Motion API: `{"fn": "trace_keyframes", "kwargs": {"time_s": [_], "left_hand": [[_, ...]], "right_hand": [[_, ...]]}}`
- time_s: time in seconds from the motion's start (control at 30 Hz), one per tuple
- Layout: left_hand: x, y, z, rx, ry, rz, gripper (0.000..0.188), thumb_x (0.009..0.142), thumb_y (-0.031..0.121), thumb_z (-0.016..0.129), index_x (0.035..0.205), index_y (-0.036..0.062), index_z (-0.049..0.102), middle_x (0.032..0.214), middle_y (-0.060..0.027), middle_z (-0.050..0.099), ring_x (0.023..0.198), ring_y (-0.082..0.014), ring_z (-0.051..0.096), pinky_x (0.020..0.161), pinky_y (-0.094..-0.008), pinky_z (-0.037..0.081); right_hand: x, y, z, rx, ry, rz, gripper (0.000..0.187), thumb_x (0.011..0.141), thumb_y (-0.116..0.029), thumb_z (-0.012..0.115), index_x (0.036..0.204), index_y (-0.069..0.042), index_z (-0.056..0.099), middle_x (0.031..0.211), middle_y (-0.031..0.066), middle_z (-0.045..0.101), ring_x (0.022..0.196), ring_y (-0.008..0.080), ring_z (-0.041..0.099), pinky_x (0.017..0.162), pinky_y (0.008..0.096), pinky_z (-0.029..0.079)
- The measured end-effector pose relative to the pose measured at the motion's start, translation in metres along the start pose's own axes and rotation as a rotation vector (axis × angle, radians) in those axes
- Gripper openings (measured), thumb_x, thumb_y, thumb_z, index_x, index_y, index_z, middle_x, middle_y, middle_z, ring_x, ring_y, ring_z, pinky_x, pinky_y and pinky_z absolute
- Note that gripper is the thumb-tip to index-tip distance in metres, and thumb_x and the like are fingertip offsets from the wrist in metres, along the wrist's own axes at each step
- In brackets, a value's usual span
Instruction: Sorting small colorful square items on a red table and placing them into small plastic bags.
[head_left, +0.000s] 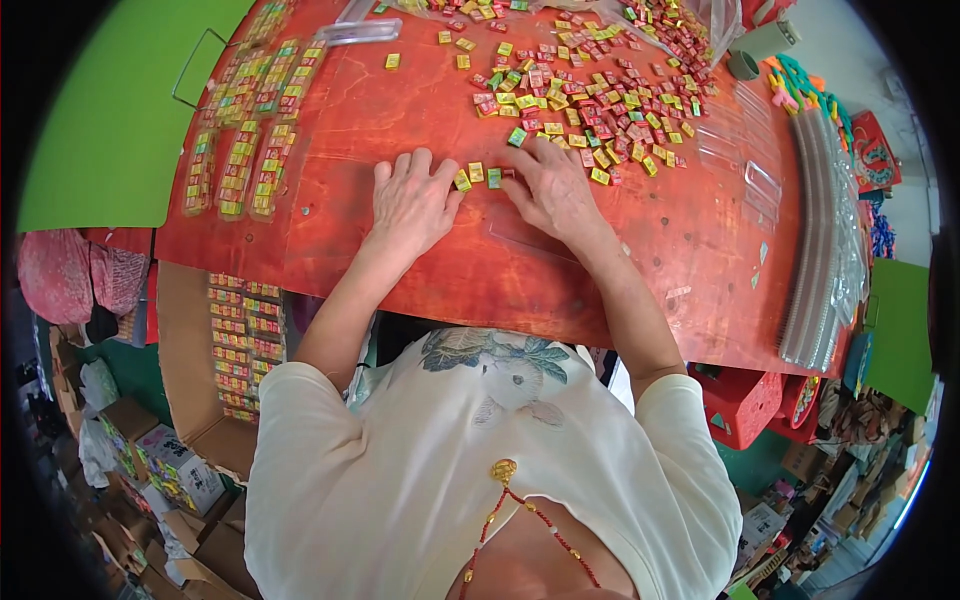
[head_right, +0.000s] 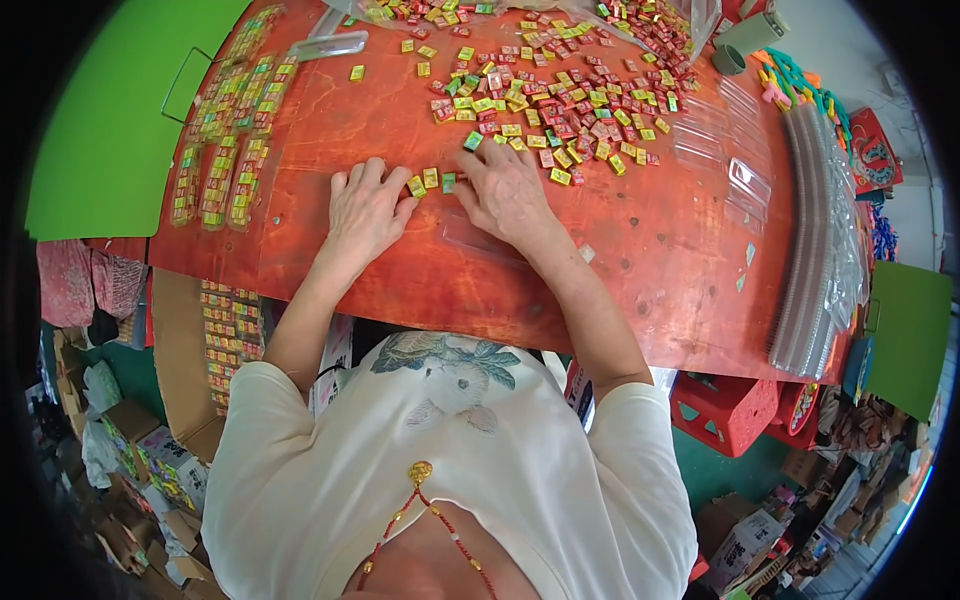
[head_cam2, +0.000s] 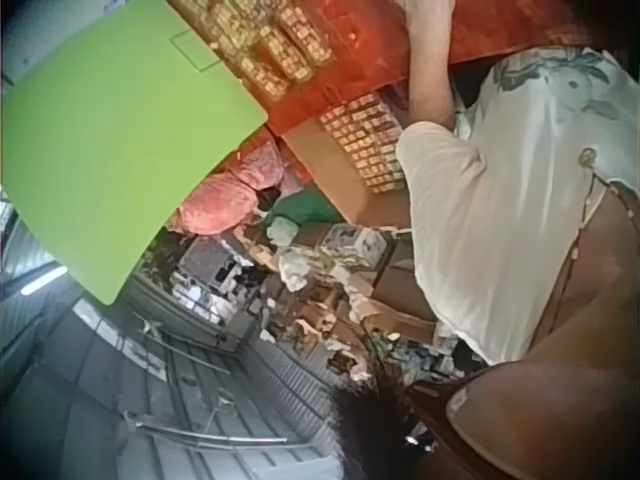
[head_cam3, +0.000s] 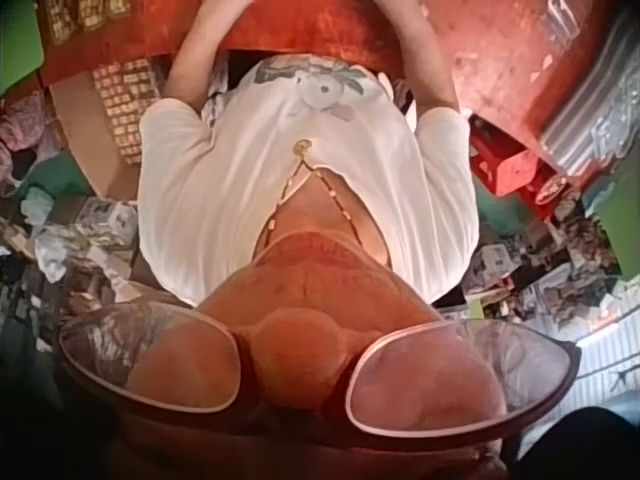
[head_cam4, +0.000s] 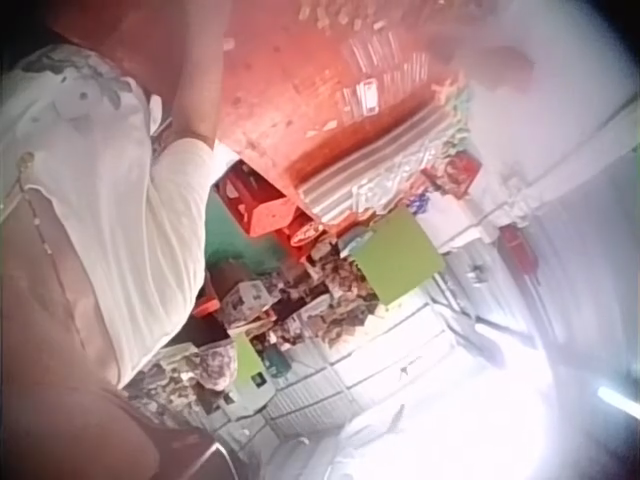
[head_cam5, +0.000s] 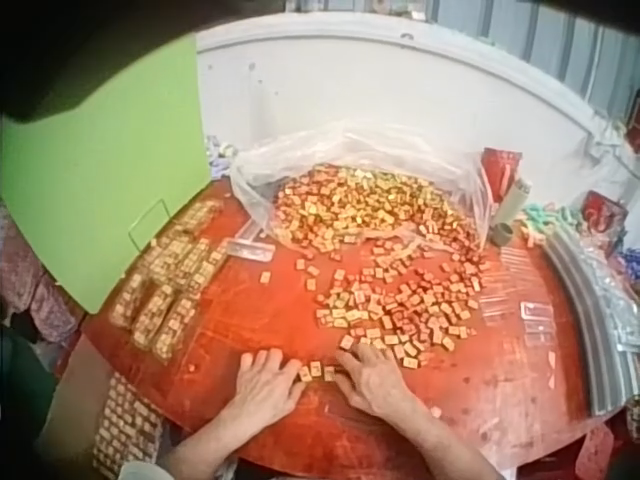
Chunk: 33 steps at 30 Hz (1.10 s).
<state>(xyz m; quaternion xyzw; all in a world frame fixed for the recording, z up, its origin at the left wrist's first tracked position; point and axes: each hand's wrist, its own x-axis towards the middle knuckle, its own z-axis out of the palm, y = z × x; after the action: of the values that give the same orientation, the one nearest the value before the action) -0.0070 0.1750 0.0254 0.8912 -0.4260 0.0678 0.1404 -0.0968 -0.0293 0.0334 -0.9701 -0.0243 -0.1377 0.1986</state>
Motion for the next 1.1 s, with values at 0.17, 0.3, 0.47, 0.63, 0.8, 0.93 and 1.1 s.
{"fn": "trace_keyframes", "kwargs": {"time_s": [0.17,0.3,0.47,0.63,0.8,0.93,1.1], "left_hand": [[0.001,0.000,-0.001,0.009,0.016,-0.007,0.024,0.081,0.026,0.074,0.098,0.0142,0.065,0.097,-0.0090,0.057,0.094,-0.0273,0.057,0.078,-0.0440,0.037],[0.000,0.001,-0.001,-0.007,-0.029,-0.012,0.023,0.082,0.026,0.074,0.100,0.0140,0.065,0.100,-0.0095,0.057,0.096,-0.0273,0.056,0.081,-0.0439,0.037],[-0.001,0.000,-0.001,-0.011,-0.011,-0.010,0.023,0.081,0.026,0.074,0.099,0.0136,0.065,0.100,-0.0094,0.057,0.096,-0.0274,0.056,0.081,-0.0439,0.037],[-0.004,-0.003,-0.002,-0.024,0.008,-0.013,0.023,0.081,0.025,0.074,0.099,0.0134,0.065,0.099,-0.0094,0.057,0.096,-0.0275,0.056,0.081,-0.0440,0.037],[-0.014,-0.014,-0.008,-0.021,0.012,-0.058,0.024,0.080,0.023,0.074,0.100,0.0138,0.064,0.097,-0.0091,0.056,0.096,-0.0275,0.056,0.080,-0.0447,0.037],[-0.015,-0.019,-0.011,0.012,0.018,-0.089,0.025,0.079,0.024,0.074,0.100,0.0141,0.064,0.098,-0.0093,0.056,0.096,-0.0275,0.057,0.080,-0.0450,0.037],[-0.013,-0.020,-0.009,0.000,0.014,-0.079,0.026,0.079,0.024,0.074,0.101,0.0141,0.064,0.098,-0.0093,0.056,0.097,-0.0274,0.057,0.080,-0.0451,0.037]], "right_hand": [[0.021,0.017,0.005,-0.285,0.139,0.024,0.028,0.083,-0.020,0.072,0.109,-0.014,0.067,0.096,0.0072,0.059,0.092,0.0262,0.060,0.080,0.0416,0.045],[0.023,0.017,0.011,-0.316,0.129,-0.031,0.027,0.082,-0.020,0.072,0.109,-0.016,0.068,0.094,0.0058,0.059,0.091,0.0241,0.061,0.079,0.0407,0.045],[0.046,0.011,0.011,-0.266,0.175,-0.060,0.028,0.083,-0.021,0.071,0.110,-0.015,0.068,0.092,0.0061,0.059,0.092,0.0250,0.061,0.079,0.0416,0.045],[0.076,0.025,0.030,-0.404,0.215,-0.104,0.019,0.081,-0.022,0.071,0.098,-0.013,0.069,0.090,0.0066,0.059,0.092,0.0250,0.060,0.078,0.0417,0.043],[0.062,-0.005,0.025,-0.194,0.131,-0.047,0.016,0.083,-0.023,0.071,0.095,-0.013,0.069,0.091,0.0066,0.060,0.088,0.0262,0.062,0.079,0.0430,0.043],[0.041,-0.041,0.035,-0.214,0.119,-0.102,0.019,0.081,-0.026,0.072,0.089,-0.011,0.065,0.089,0.0077,0.057,0.090,0.0264,0.060,0.083,0.0452,0.042],[0.021,-0.049,0.020,-0.162,0.094,-0.119,0.022,0.080,-0.027,0.074,0.091,-0.010,0.065,0.093,0.0080,0.058,0.092,0.0265,0.059,0.085,0.0438,0.040]]}}
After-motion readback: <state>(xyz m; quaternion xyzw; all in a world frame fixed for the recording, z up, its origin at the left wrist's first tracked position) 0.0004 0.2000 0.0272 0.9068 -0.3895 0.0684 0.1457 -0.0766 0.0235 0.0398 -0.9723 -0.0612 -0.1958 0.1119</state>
